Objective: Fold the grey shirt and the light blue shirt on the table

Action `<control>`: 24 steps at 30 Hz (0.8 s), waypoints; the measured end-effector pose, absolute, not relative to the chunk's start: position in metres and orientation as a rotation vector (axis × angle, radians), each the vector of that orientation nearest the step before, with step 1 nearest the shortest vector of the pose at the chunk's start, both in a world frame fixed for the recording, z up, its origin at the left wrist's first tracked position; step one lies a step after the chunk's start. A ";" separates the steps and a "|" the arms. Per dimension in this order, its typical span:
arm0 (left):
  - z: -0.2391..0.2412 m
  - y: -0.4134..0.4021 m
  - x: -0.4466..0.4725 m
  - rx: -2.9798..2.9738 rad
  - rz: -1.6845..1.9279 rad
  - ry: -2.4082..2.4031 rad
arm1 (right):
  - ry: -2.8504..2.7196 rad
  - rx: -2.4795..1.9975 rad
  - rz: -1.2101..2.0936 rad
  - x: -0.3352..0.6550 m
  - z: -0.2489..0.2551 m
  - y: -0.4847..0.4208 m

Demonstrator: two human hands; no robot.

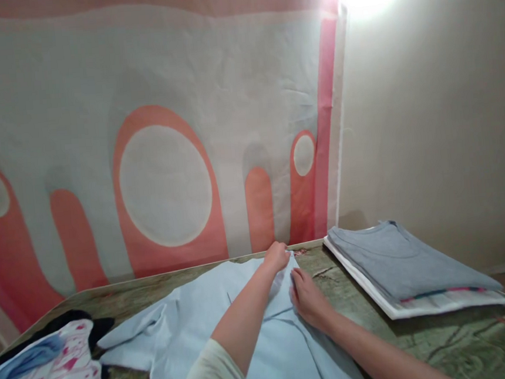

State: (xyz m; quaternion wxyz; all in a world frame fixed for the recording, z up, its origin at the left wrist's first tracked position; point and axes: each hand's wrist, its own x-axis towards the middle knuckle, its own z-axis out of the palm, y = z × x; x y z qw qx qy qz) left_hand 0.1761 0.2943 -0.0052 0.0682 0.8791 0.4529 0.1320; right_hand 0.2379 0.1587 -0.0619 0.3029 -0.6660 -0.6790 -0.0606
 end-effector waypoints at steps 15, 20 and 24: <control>-0.037 0.332 0.211 2.381 0.497 1.386 | -1.817 -1.853 -0.023 0.235 -0.058 0.150; -0.036 0.340 0.211 2.171 0.670 1.413 | -1.860 -1.942 -0.005 0.237 -0.057 0.150; -0.039 0.346 0.210 2.038 0.758 1.402 | -1.868 -2.014 0.044 0.242 -0.059 0.151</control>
